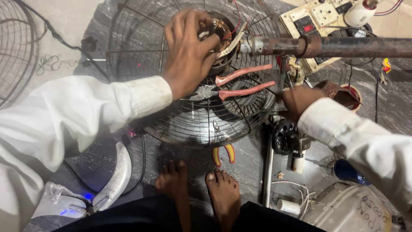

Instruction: The person repairs an electric fan motor by hand, manipulating wires and components within the motor housing. They use pliers to cut and adjust wires, then reassemble the motor casing.

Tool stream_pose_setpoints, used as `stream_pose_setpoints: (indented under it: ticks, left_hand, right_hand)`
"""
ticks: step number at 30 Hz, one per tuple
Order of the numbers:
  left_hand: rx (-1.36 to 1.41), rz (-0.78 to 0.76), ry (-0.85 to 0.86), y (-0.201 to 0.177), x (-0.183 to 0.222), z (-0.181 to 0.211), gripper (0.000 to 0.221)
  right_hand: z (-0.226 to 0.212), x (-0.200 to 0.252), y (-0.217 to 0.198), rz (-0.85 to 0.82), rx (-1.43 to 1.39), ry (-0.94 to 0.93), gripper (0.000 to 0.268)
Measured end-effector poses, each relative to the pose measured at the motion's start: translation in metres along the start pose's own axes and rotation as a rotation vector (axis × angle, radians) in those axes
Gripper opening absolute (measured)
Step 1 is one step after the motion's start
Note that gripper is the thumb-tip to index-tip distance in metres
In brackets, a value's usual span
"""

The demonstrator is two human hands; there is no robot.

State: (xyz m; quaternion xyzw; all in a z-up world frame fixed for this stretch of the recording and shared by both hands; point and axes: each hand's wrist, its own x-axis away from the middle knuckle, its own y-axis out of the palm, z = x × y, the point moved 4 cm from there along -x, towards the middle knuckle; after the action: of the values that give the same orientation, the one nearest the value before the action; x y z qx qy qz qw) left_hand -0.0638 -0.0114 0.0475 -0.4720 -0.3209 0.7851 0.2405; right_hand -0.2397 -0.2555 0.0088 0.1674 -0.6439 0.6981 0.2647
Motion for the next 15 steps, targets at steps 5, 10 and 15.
stream_pose_setpoints:
  ticks: [5, 10, 15]
  left_hand:
    - [-0.126, 0.033, 0.078, 0.002, 0.004, 0.001, 0.017]
    - [-0.103, -0.019, -0.005, 0.004, 0.001, -0.001, 0.03]
    - [-0.05, -0.076, -0.102, 0.008, 0.006, -0.003, 0.029]
  right_hand:
    - [-0.052, -0.002, -0.07, 0.54, -0.127, -0.395, 0.063]
    - [-0.076, -0.021, -0.065, 0.568, 0.02, -0.491, 0.079]
    - [-0.071, -0.021, -0.028, 0.41, -0.079, -0.392, 0.093]
